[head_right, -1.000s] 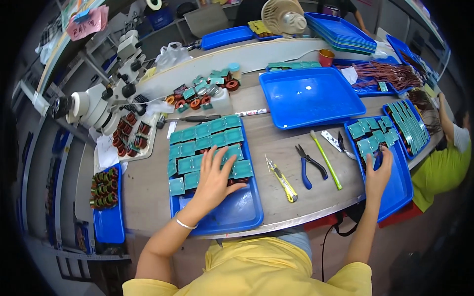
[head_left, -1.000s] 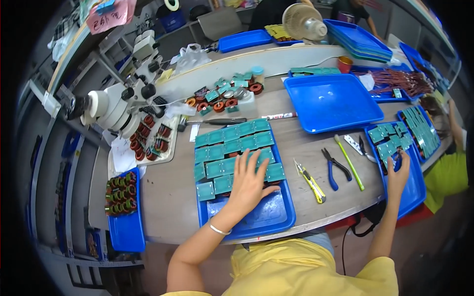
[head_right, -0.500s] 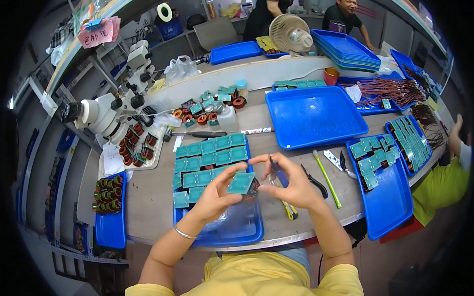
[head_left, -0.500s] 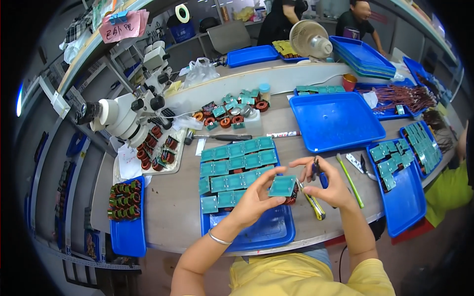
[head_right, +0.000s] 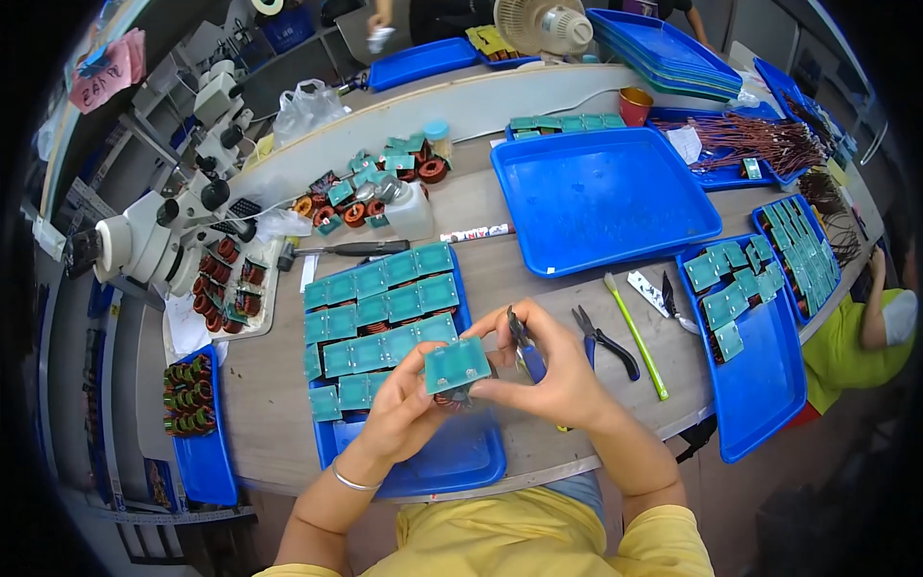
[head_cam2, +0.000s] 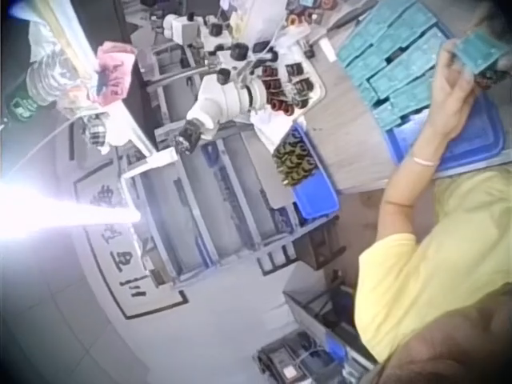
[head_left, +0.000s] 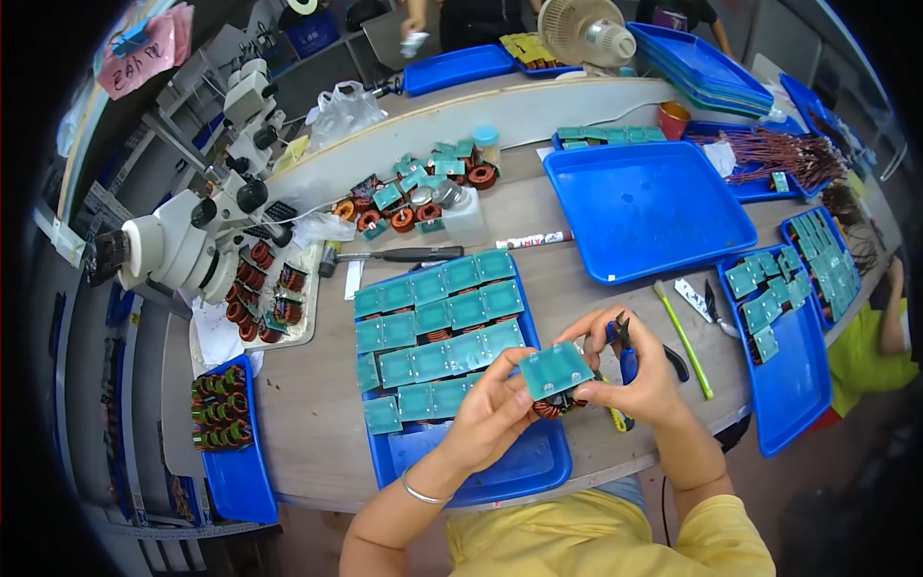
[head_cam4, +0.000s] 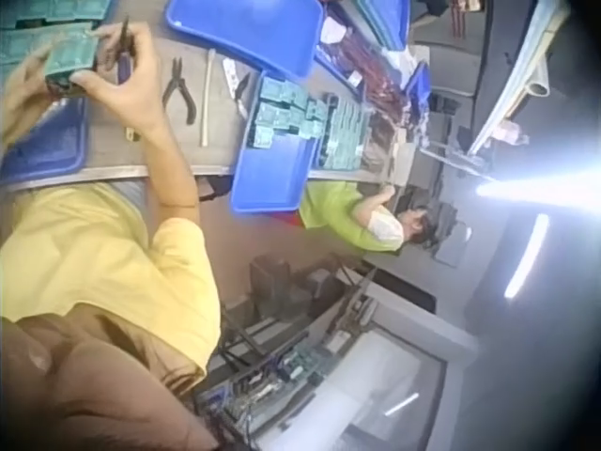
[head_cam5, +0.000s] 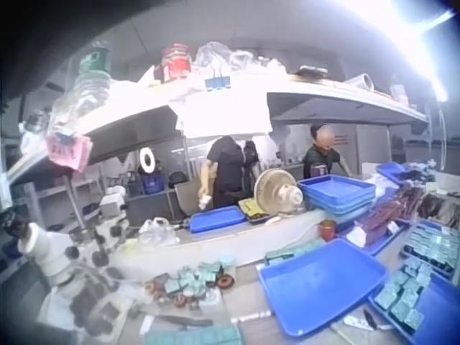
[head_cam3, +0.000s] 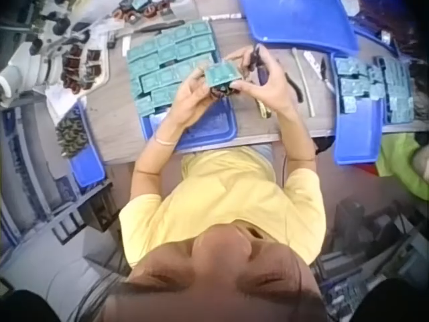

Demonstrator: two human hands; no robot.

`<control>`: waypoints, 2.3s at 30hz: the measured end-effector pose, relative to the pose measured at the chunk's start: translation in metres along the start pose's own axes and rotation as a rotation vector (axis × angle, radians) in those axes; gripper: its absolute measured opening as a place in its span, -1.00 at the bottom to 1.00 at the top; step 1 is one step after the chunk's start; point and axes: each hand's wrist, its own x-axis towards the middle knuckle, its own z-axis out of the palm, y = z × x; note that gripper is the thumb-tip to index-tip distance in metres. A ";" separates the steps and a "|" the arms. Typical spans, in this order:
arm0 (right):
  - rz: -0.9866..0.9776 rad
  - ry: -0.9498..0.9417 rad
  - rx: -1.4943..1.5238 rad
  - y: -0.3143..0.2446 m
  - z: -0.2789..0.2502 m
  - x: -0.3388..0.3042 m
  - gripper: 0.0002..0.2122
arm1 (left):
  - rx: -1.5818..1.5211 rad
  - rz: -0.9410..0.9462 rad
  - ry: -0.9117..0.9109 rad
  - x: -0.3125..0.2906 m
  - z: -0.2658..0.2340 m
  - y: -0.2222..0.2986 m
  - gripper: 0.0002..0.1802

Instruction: Assembling electronic components onto circuit boards and trimming excess leads with wire cutters.

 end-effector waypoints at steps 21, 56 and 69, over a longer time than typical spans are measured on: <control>0.019 -0.061 0.226 0.003 0.006 -0.009 -0.55 | -0.170 -0.137 0.003 -0.007 -0.001 -0.012 -0.56; -0.136 0.003 -0.436 0.002 -0.007 -0.006 -0.50 | 0.193 0.025 0.133 -0.006 0.011 0.005 -0.22; -0.277 -0.254 -0.993 -0.033 0.003 -0.025 -0.58 | 0.704 0.179 0.251 -0.018 0.011 0.012 -0.26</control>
